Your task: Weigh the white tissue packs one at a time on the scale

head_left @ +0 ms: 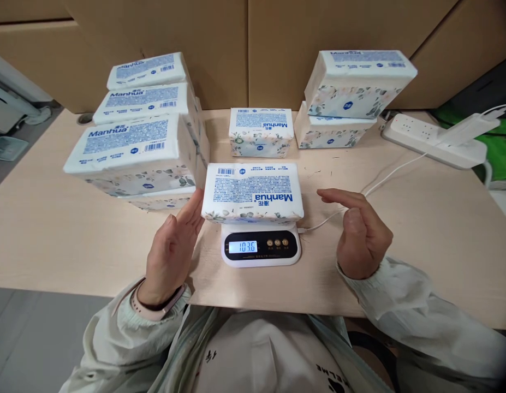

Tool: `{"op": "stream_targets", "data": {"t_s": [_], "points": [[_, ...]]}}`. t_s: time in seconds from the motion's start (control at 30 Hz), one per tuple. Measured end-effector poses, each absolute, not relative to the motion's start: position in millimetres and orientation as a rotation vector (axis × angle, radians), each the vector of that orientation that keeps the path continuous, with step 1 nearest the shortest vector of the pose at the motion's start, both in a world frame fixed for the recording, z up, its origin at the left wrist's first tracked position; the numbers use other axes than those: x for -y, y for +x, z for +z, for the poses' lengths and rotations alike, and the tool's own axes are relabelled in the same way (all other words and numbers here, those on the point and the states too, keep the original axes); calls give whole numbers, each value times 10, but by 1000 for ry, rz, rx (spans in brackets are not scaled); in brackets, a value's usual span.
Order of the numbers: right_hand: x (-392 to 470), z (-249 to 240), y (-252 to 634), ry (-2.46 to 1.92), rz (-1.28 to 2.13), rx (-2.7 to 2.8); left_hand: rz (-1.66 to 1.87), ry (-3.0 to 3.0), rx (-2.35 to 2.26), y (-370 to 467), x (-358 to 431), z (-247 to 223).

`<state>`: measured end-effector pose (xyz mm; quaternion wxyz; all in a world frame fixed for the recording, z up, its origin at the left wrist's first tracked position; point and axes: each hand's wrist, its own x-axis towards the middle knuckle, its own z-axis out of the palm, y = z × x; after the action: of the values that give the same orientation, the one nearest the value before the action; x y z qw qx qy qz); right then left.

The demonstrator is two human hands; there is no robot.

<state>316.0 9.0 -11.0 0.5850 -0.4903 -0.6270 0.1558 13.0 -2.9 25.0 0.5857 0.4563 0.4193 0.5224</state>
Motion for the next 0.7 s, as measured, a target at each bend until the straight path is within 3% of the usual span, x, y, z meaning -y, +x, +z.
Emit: {"op": "stream_targets", "data": {"t_s": [0.7], "points": [[-205,-242,3231,-952,209,1464,1288,966,-952,143,40,264]]}}
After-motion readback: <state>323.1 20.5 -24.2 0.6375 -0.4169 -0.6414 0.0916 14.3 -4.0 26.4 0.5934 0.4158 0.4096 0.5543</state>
